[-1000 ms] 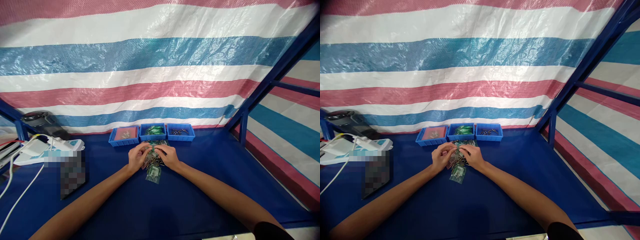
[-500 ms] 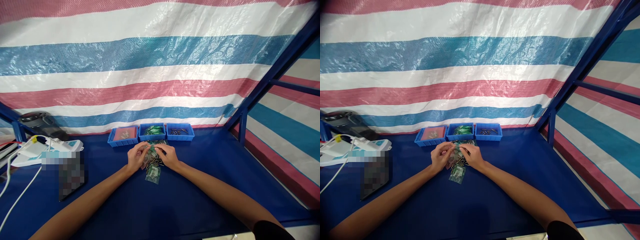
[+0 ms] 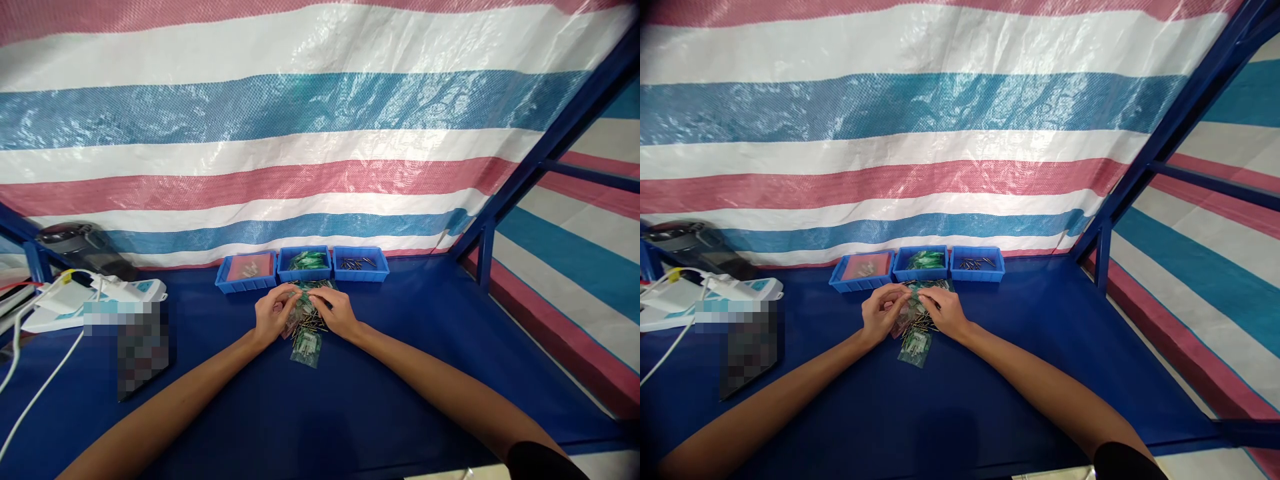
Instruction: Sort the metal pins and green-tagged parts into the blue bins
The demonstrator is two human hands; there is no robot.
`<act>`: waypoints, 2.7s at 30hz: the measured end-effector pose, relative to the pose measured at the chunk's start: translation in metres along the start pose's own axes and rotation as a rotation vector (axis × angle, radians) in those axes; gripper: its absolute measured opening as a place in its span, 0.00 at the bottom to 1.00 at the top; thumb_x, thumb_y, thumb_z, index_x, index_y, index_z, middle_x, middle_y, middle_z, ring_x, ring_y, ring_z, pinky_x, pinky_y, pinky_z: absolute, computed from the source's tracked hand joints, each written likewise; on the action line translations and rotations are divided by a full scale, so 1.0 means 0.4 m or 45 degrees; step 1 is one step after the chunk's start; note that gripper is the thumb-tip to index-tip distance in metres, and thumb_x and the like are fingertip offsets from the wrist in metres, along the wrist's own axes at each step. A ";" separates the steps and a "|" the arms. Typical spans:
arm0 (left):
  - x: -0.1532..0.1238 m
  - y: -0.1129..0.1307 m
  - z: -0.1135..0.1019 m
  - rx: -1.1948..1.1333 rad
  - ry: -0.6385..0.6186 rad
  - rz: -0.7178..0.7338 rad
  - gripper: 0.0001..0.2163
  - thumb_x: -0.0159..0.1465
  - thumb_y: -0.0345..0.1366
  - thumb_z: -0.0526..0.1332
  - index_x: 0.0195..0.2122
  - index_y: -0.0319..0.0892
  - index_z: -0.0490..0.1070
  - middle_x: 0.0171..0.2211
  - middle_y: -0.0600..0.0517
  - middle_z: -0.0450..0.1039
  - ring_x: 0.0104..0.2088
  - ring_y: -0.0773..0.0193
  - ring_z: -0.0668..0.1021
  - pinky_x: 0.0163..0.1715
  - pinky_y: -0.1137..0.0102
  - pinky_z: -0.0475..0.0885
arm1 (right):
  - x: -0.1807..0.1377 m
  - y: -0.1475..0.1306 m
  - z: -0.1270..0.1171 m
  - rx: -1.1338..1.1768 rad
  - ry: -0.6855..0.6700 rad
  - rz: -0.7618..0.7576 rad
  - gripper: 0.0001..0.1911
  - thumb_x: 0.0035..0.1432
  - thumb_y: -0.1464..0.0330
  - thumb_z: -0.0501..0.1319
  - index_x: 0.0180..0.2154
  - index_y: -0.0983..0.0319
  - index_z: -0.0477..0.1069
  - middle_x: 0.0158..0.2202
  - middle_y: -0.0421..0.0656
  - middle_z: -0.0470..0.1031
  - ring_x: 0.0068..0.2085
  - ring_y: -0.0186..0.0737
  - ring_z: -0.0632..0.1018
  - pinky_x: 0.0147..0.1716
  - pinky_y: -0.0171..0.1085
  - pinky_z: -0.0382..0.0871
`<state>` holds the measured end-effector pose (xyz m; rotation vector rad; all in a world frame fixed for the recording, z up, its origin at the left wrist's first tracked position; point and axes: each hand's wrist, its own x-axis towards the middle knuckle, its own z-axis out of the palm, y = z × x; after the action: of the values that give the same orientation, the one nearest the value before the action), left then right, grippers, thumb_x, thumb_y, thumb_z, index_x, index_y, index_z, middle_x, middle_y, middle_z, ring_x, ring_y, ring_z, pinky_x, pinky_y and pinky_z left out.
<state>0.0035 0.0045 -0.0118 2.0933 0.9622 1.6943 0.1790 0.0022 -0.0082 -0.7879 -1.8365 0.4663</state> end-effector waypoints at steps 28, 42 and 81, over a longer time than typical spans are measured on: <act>-0.006 -0.006 -0.001 0.074 0.004 -0.012 0.10 0.59 0.32 0.63 0.42 0.40 0.69 0.32 0.51 0.78 0.28 0.66 0.81 0.31 0.74 0.76 | -0.009 0.010 0.006 -0.012 -0.037 -0.037 0.11 0.63 0.67 0.54 0.40 0.63 0.74 0.30 0.45 0.78 0.33 0.39 0.78 0.33 0.35 0.72; -0.012 -0.016 0.002 0.050 0.006 -0.019 0.07 0.59 0.33 0.63 0.39 0.40 0.70 0.34 0.49 0.78 0.29 0.65 0.80 0.30 0.73 0.77 | -0.010 0.010 0.005 -0.033 -0.051 -0.065 0.11 0.63 0.67 0.54 0.40 0.63 0.74 0.32 0.45 0.79 0.32 0.38 0.78 0.34 0.35 0.72; -0.004 -0.005 0.000 0.079 0.010 -0.007 0.07 0.59 0.32 0.63 0.39 0.41 0.70 0.34 0.51 0.78 0.21 0.72 0.76 0.26 0.76 0.74 | -0.009 0.003 0.007 -0.031 0.075 -0.095 0.10 0.61 0.70 0.55 0.39 0.64 0.74 0.34 0.46 0.78 0.34 0.38 0.78 0.34 0.35 0.72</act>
<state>0.0027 0.0050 -0.0144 2.1226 1.0347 1.6918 0.1777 0.0006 -0.0126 -0.7393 -1.8134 0.3703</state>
